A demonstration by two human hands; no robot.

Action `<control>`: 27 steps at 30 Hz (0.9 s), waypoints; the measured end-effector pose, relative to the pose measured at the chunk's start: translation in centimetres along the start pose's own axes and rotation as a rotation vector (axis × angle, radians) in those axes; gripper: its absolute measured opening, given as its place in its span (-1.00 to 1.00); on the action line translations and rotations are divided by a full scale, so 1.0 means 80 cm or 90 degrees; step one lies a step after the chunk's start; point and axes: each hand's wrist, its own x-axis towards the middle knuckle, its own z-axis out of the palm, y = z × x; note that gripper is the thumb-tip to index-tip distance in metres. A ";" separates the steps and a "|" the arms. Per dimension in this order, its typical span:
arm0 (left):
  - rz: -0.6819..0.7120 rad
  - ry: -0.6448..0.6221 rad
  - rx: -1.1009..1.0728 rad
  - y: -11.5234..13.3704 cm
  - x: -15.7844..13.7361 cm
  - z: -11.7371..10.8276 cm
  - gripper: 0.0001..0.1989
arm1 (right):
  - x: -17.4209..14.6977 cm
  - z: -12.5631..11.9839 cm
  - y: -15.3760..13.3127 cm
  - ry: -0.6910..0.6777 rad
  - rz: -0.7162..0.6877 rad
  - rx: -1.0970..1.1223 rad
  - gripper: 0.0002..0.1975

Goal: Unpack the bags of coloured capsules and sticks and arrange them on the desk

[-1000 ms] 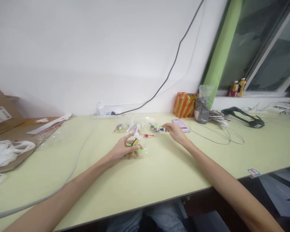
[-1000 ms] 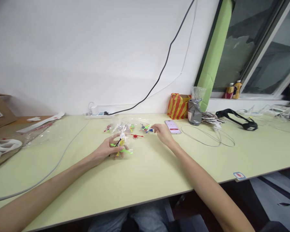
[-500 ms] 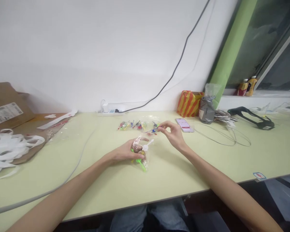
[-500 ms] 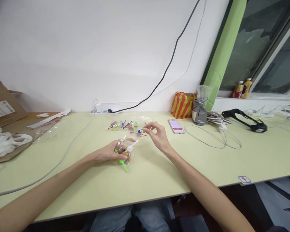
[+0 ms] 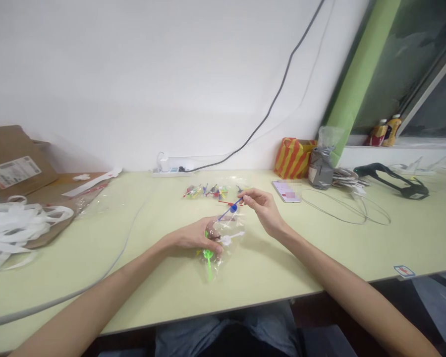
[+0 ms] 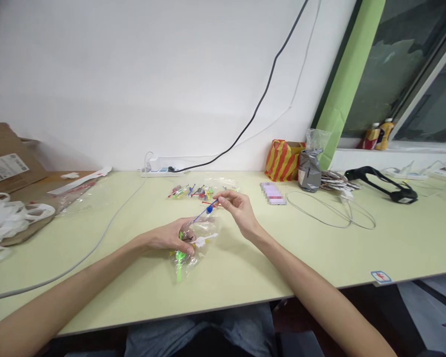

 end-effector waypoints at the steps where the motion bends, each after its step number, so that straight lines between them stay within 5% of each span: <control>1: -0.003 -0.012 0.002 -0.002 0.000 0.000 -0.15 | 0.000 -0.001 0.002 -0.002 0.002 0.006 -0.77; 10: 0.036 0.040 0.022 -0.002 0.000 0.004 -0.39 | -0.010 0.009 0.004 -0.233 0.023 -0.056 -0.72; 15: 0.056 0.061 -0.102 -0.005 0.004 0.011 -0.27 | -0.013 0.014 -0.010 -0.143 -0.060 -0.130 -0.63; 20: 0.132 0.240 -0.215 -0.010 0.011 0.010 -0.23 | -0.003 -0.012 0.011 0.089 -0.156 -0.361 -0.75; 27: 0.127 0.289 -0.282 -0.012 0.011 0.002 -0.11 | 0.013 -0.029 0.092 -0.069 -0.044 -0.673 -0.78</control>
